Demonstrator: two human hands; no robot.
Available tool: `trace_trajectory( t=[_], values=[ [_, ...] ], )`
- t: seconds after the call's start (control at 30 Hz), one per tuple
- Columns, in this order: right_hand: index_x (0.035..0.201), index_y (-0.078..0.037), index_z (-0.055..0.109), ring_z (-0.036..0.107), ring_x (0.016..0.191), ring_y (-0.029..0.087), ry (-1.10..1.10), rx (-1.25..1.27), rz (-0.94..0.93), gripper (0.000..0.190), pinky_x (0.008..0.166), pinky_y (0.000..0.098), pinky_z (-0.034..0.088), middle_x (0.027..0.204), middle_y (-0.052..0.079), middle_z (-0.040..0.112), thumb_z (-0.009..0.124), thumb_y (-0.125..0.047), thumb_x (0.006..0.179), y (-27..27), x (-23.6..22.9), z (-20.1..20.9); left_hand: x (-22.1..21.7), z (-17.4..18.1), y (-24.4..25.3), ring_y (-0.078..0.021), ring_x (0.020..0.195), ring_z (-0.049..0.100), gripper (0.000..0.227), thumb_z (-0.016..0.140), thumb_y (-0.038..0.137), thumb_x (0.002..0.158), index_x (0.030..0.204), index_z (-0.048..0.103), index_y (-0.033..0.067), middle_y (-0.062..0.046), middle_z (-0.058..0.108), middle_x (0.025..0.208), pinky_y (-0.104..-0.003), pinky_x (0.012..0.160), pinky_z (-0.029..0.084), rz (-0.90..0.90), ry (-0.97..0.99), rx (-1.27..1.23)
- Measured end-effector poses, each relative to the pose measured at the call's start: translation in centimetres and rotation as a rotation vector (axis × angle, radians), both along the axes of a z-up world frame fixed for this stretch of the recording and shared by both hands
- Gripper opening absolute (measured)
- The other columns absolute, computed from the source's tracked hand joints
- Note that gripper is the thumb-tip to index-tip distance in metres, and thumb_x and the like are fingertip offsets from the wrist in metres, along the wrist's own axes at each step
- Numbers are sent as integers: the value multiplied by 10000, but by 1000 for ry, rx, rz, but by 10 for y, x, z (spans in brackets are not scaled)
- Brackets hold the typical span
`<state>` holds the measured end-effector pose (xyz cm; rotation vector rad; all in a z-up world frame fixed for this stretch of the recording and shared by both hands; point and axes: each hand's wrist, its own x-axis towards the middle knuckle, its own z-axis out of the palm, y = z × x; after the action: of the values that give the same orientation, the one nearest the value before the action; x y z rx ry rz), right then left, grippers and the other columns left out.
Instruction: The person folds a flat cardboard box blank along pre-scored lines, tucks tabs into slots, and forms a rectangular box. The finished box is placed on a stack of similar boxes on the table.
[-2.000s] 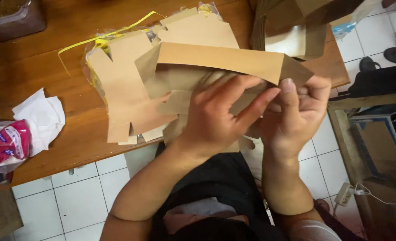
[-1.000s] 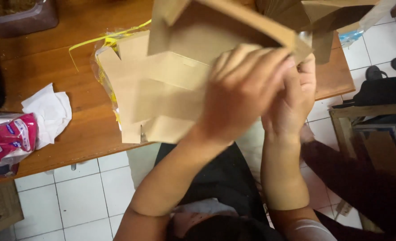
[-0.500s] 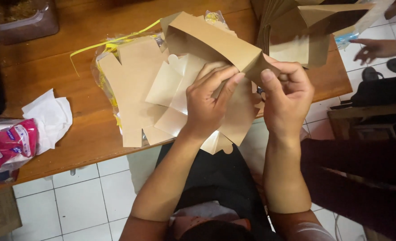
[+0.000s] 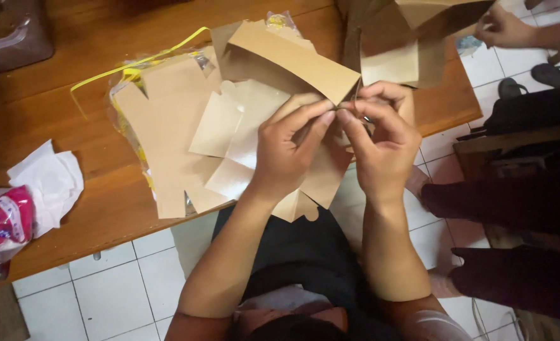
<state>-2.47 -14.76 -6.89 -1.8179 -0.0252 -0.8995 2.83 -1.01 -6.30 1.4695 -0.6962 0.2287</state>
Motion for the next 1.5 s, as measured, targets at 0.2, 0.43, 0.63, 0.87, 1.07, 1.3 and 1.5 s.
trace_trajectory(
  t=[0.2, 0.43, 0.63, 0.87, 1.07, 1.3, 1.5],
  values=[
    [972, 94, 677, 617, 959, 258, -26, 61, -35, 129, 880, 363, 518, 973, 195, 583, 761, 73, 876, -4, -4, -8, 0, -3, -3, -238, 880, 727, 136, 679, 132, 946, 1029, 734, 40, -106, 718, 886, -354, 819, 566, -76, 70, 3],
    [926, 87, 649, 608, 934, 235, -10, 84, -11, 121, 846, 365, 517, 953, 179, 584, 756, 63, 875, -13, -8, -9, -5, -2, -11, -216, 893, 719, 120, 672, 105, 948, 1026, 723, 30, -99, 710, 888, -341, 817, 568, -87, 90, -7],
    [916, 55, 690, 591, 911, 198, 70, 95, 90, 96, 855, 358, 519, 954, 155, 572, 768, 33, 864, -23, -14, -1, -5, -3, -12, -191, 878, 716, 115, 650, 102, 961, 1011, 725, 31, -82, 720, 888, -334, 825, 569, -131, 102, 20],
    [966, 9, 717, 587, 924, 212, 99, 3, 7, 94, 852, 365, 510, 989, 146, 566, 761, -31, 893, -24, -24, -1, -11, 1, -17, -171, 877, 696, 132, 634, 113, 971, 1030, 715, 28, -90, 704, 892, -327, 814, 568, -169, 133, 45],
    [962, 71, 657, 618, 940, 213, 60, 183, -40, 122, 903, 371, 528, 989, 173, 588, 745, 22, 892, -27, -30, -13, -20, 5, -24, -174, 864, 706, 130, 665, 122, 951, 1017, 720, 24, -97, 704, 875, -317, 798, 569, -173, 140, 51],
    [954, 86, 626, 609, 963, 202, 57, 226, -21, 120, 897, 387, 523, 998, 180, 607, 719, 26, 908, -29, -34, -13, -26, 3, -31, -148, 882, 693, 145, 662, 131, 957, 1032, 720, 21, -105, 710, 887, -306, 800, 568, -187, 197, 5],
    [934, 75, 681, 612, 975, 223, 79, 147, 48, 114, 916, 396, 529, 998, 191, 595, 763, 39, 865, -36, -36, -9, -25, -1, -27, -180, 897, 703, 151, 663, 112, 952, 1036, 702, -7, -117, 697, 898, -317, 816, 570, -232, 215, -12]
  ],
)
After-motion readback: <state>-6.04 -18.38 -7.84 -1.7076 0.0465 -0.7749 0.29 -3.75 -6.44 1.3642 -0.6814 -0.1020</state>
